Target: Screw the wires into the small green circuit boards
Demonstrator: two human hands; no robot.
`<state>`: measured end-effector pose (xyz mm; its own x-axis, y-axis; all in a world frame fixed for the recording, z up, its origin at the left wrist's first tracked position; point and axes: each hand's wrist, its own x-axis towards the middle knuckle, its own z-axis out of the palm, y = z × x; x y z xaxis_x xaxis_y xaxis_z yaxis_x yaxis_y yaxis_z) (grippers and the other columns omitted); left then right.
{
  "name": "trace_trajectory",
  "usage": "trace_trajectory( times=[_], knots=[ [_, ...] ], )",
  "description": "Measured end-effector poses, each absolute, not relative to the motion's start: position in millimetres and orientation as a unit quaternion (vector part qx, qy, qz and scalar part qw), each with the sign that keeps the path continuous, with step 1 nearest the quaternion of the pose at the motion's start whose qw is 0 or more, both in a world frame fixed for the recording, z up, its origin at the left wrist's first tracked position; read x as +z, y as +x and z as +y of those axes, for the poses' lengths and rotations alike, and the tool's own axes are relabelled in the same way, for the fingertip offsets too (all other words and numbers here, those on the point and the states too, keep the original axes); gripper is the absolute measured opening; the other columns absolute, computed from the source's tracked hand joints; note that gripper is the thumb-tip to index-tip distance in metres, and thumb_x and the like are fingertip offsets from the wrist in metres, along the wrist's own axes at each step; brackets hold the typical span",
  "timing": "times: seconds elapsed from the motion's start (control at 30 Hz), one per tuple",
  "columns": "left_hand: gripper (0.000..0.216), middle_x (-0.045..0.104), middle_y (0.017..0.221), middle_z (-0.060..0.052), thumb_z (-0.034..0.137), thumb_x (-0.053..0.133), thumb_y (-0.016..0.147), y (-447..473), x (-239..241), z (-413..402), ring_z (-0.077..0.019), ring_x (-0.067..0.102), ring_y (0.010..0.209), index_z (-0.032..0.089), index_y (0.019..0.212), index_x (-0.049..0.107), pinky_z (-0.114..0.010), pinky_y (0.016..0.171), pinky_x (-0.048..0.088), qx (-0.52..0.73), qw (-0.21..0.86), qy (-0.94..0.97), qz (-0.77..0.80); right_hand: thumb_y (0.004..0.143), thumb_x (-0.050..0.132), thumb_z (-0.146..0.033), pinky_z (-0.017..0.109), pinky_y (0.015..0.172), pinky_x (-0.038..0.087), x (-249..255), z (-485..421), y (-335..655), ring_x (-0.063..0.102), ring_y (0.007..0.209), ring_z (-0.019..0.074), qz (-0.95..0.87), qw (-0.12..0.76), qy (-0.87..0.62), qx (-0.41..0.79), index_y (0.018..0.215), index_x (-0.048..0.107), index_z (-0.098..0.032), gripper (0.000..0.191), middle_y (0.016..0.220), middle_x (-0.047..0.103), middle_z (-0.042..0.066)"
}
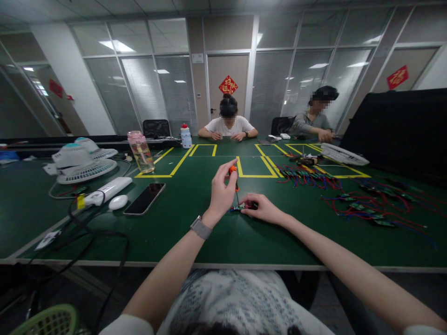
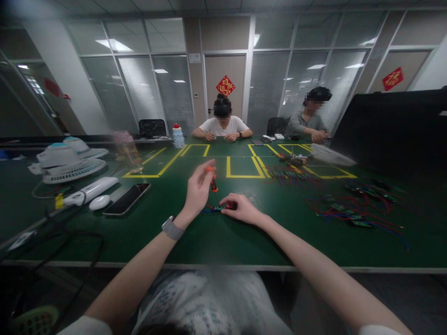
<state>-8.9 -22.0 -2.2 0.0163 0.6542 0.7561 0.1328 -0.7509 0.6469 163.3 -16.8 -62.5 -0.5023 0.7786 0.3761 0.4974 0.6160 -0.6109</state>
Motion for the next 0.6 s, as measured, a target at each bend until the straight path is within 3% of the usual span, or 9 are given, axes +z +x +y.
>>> trace_trajectory(
  times=[0.1, 0.23, 0.4, 0.6],
  knots=[
    [0.032, 0.064, 0.115, -0.008, 0.024, 0.05, 0.092, -7.9, -3.9, -21.5, -0.0162, 0.063, 0.097, 0.021, 0.123, 0.057, -0.026, 0.078, 0.052, 0.64, 0.226, 0.677, 0.286, 0.075, 0.067, -0.025, 0.025, 0.062, 0.044, -61.0, -19.9, 161.3, 0.053, 0.066, 0.0121, -0.831, 0.343, -0.375, 0.224, 0.087, 0.065, -0.016, 0.016, 0.076, 0.059, 0.001],
    [0.028, 0.065, 0.11, -0.006, 0.023, 0.058, 0.087, -8.5, -2.5, -23.6, -0.0157, 0.062, 0.097, 0.023, 0.115, 0.062, -0.025, 0.081, 0.051, 0.632, 0.175, 0.69, 0.307, 0.074, 0.066, -0.022, 0.026, 0.064, 0.046, -60.3, -22.2, 160.0, 0.054, 0.066, 0.0123, -0.828, 0.358, -0.365, 0.23, 0.079, 0.06, -0.016, 0.01, 0.075, 0.061, 0.001],
    [0.036, 0.066, 0.111, -0.006, 0.022, 0.05, 0.091, -8.0, -5.6, -21.4, -0.0134, 0.066, 0.086, 0.024, 0.127, 0.054, -0.024, 0.076, 0.053, 0.625, 0.223, 0.68, 0.311, 0.078, 0.063, -0.023, 0.026, 0.067, 0.048, -58.8, -23.6, 160.8, 0.058, 0.068, 0.0131, -0.85, 0.341, -0.347, 0.203, 0.079, 0.065, -0.017, 0.006, 0.077, 0.064, 0.003],
    [0.036, 0.066, 0.107, -0.006, 0.023, 0.053, 0.089, -8.9, -8.0, -15.4, -0.013, 0.067, 0.083, 0.022, 0.125, 0.055, -0.023, 0.074, 0.054, 0.642, 0.231, 0.648, 0.338, 0.081, 0.061, -0.025, 0.026, 0.07, 0.05, -61.1, -21.7, 162.7, 0.061, 0.071, 0.0142, -0.862, 0.341, -0.333, 0.17, 0.081, 0.07, -0.018, 0.011, 0.079, 0.067, 0.005]
  ],
)
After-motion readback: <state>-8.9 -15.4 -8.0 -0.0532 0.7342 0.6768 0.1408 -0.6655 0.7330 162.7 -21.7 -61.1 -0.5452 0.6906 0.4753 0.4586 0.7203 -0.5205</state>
